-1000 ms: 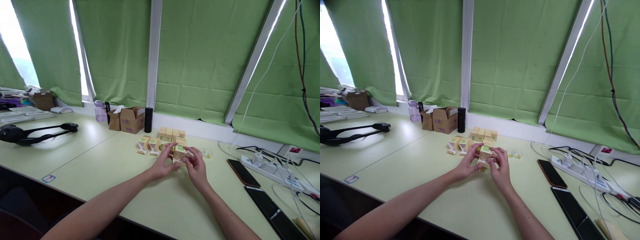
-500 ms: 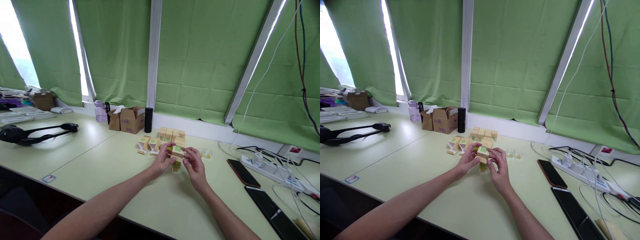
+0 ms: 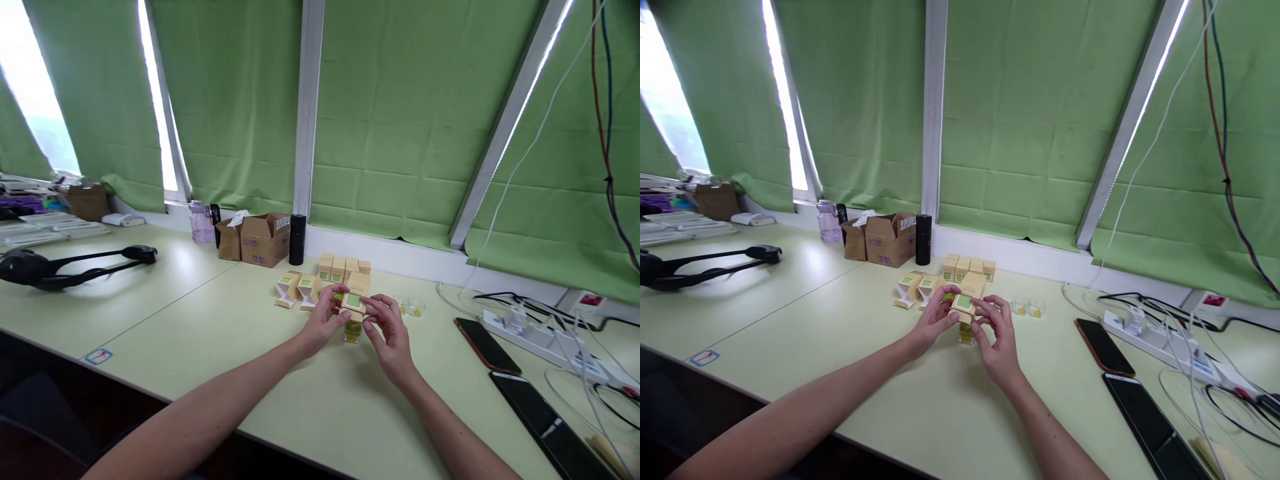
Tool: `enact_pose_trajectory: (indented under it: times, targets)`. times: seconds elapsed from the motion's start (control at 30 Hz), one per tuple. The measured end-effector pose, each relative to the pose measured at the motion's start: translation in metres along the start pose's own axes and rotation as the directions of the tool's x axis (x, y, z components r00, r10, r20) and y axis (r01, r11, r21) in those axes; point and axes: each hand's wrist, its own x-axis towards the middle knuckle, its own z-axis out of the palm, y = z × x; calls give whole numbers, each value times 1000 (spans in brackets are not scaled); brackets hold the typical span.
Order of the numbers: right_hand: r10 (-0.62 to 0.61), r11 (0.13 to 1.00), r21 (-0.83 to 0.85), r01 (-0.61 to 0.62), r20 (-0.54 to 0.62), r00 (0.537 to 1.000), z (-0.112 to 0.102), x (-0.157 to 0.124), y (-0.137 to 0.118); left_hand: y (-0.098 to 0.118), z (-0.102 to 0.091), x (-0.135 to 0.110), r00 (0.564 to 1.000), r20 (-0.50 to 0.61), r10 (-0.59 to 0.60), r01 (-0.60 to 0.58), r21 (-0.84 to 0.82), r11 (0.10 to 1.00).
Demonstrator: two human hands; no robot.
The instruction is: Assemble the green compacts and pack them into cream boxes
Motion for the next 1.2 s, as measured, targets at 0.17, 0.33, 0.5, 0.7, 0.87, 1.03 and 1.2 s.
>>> enact_pose_trajectory:
  times: [0.17, 0.33, 0.5, 0.7, 0.87, 1.03, 1.2]
  targets:
    - [-14, 1000, -2, 14, 4, 1000, 1, 0, 0, -1, 0, 0, 1000, -17, 0, 0, -3, 1000]
    - [-16, 1000, -2, 16, 4, 1000, 1, 0, 0, 0, 1, 0, 1000, -31, 2, -1, 19, 1000]
    - [5, 1000, -3, -5, -13, 1000, 2, 0, 2, 1, 3, -1, 999, -34, -1, 4, 68, 998]
    - [19, 999, -25, -20, -47, 999, 1, 1, 4, 4, 3, -2, 998, -13, 56, -53, 166, 985]
    - [12, 1000, -28, -14, -51, 999, 1, 1, 5, 7, 2, -3, 991, 31, 128, -132, 266, 955]
    - [18, 1000, -19, -19, -61, 998, 2, 2, 4, 6, 3, -1, 991, 14, 130, -129, 287, 949]
    - [26, 999, -21, -27, -70, 997, 2, 2, 3, 3, 2, 0, 991, 2, 134, -129, 304, 944]
